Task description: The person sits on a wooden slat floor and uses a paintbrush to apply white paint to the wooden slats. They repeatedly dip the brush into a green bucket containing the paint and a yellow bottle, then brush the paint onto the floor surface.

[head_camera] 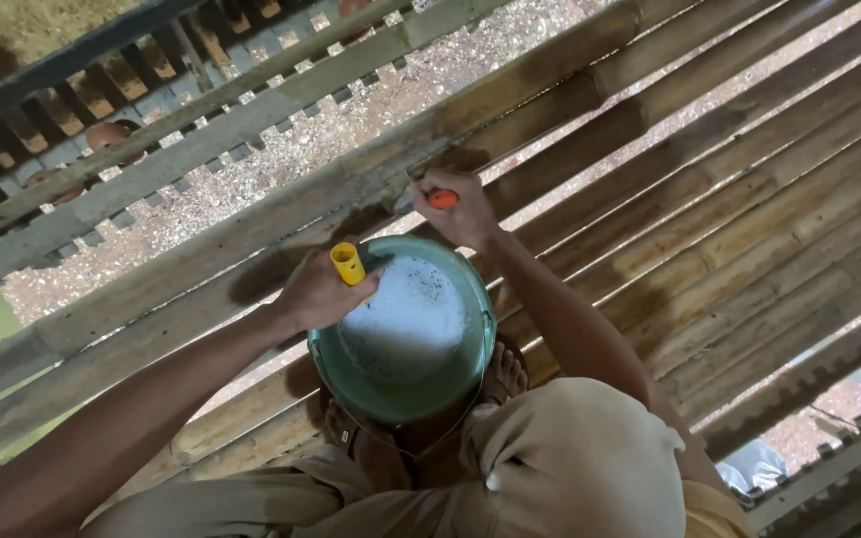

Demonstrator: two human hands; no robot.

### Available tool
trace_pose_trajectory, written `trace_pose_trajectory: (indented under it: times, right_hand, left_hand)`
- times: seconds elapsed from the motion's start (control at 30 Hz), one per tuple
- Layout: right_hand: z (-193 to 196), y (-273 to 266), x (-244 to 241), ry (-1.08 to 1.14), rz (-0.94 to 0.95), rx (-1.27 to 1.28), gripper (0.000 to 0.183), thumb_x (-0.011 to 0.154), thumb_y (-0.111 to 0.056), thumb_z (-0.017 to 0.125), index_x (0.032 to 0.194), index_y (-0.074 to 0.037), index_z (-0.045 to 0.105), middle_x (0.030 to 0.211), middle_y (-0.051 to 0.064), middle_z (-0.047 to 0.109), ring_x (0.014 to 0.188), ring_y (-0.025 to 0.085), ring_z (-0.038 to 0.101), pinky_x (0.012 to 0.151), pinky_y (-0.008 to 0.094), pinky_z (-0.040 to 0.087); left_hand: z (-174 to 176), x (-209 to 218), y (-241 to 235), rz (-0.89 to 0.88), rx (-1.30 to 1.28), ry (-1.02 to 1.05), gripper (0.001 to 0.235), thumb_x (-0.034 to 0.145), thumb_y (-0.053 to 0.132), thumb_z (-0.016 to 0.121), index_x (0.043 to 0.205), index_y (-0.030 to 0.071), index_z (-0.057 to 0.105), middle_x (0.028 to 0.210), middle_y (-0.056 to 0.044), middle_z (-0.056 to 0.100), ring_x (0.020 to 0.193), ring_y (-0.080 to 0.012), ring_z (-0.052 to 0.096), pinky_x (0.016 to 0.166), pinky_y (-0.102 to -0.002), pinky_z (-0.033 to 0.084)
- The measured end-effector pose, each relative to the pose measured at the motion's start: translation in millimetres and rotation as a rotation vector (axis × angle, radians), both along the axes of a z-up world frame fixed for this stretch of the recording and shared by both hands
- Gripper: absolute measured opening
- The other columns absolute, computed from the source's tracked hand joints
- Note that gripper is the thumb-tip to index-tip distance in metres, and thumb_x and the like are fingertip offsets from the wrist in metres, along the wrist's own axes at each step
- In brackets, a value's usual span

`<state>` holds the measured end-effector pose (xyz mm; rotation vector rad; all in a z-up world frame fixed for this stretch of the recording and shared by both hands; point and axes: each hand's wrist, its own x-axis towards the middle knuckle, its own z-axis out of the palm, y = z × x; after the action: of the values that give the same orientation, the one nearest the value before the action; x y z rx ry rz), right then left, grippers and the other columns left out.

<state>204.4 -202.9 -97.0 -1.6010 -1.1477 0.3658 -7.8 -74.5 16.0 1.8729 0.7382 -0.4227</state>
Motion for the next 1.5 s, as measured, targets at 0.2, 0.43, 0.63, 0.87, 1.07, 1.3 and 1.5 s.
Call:
trace_pose_trajectory:
  times: [0.2, 0.43, 0.63, 0.87, 1.07, 1.3, 1.5]
  right_hand:
    - [14, -39, 69, 0.128, -0.224, 0.06, 0.009, 0.091, -0.005, 0.077, 0.085, -0.002, 0.07, 0.071, 0.01, 0.063, 0.067, 0.018, 0.061, 0.067, 0.03, 0.05]
    - [1, -45, 26, 0.043, -0.364, -0.026, 0.013, 0.089, -0.001, 0.078, 0.079, -0.004, 0.07, 0.077, 0.011, 0.067, 0.069, 0.02, 0.066, 0.066, 0.03, 0.05]
    - [-27, -75, 50, 0.278, -0.151, 0.053, 0.006, 0.087, -0.002, 0.079, 0.087, -0.005, 0.074, 0.089, 0.011, 0.076, 0.084, 0.019, 0.073, 0.081, 0.03, 0.056]
    - [-15, -81, 38, -0.109, -0.427, -0.022, 0.012, 0.091, -0.003, 0.082, 0.091, -0.007, 0.071, 0.083, 0.01, 0.073, 0.084, 0.026, 0.075, 0.077, 0.035, 0.059]
    - [-16, -63, 5, 0.313, -0.095, 0.016, 0.017, 0.086, 0.003, 0.083, 0.101, 0.0, 0.076, 0.098, 0.018, 0.077, 0.099, 0.028, 0.074, 0.09, 0.04, 0.058]
    - [-13, -112, 93, -0.314, -0.432, -0.029, 0.01, 0.091, -0.012, 0.087, 0.096, -0.013, 0.079, 0.101, 0.007, 0.08, 0.091, 0.027, 0.078, 0.082, 0.036, 0.06]
    - [-18, -55, 13, 0.01, -0.007, 0.062, 0.029, 0.092, -0.03, 0.081, 0.108, -0.006, 0.076, 0.103, 0.011, 0.076, 0.095, 0.028, 0.074, 0.089, 0.04, 0.057]
  left_hand:
    - [-7, -2, 3, -0.02, -0.047, -0.019, 0.044, 0.089, 0.03, 0.072, 0.117, -0.003, 0.064, 0.073, -0.016, 0.07, 0.063, -0.0288, 0.071, 0.056, -0.042, 0.058]
    - [-9, -2, 1, -0.048, 0.004, 0.048, 0.046, 0.088, 0.029, 0.072, 0.122, -0.002, 0.063, 0.077, -0.018, 0.071, 0.068, -0.0316, 0.072, 0.061, -0.044, 0.058]
    - [-21, -4, 4, -0.036, -0.008, 0.039, 0.053, 0.088, 0.029, 0.072, 0.127, -0.005, 0.059, 0.078, -0.019, 0.07, 0.065, -0.0283, 0.07, 0.058, -0.042, 0.056]
    - [-12, 2, 3, -0.018, -0.034, 0.025, 0.05, 0.088, 0.025, 0.071, 0.126, -0.005, 0.059, 0.075, -0.018, 0.068, 0.061, -0.0278, 0.068, 0.057, -0.042, 0.057]
    - [-6, 4, 4, -0.053, 0.001, 0.067, 0.049, 0.089, 0.026, 0.069, 0.124, -0.007, 0.062, 0.071, -0.015, 0.067, 0.058, -0.0232, 0.064, 0.053, -0.042, 0.052]
    - [5, 9, 4, -0.058, 0.005, 0.064, 0.033, 0.09, 0.03, 0.068, 0.079, -0.001, 0.069, 0.055, -0.008, 0.061, 0.044, -0.018, 0.054, 0.045, -0.038, 0.047]
    - [-11, -1, 3, -0.033, -0.022, 0.033, 0.045, 0.09, 0.027, 0.069, 0.114, -0.011, 0.064, 0.063, -0.016, 0.061, 0.051, -0.0213, 0.057, 0.052, -0.041, 0.049]
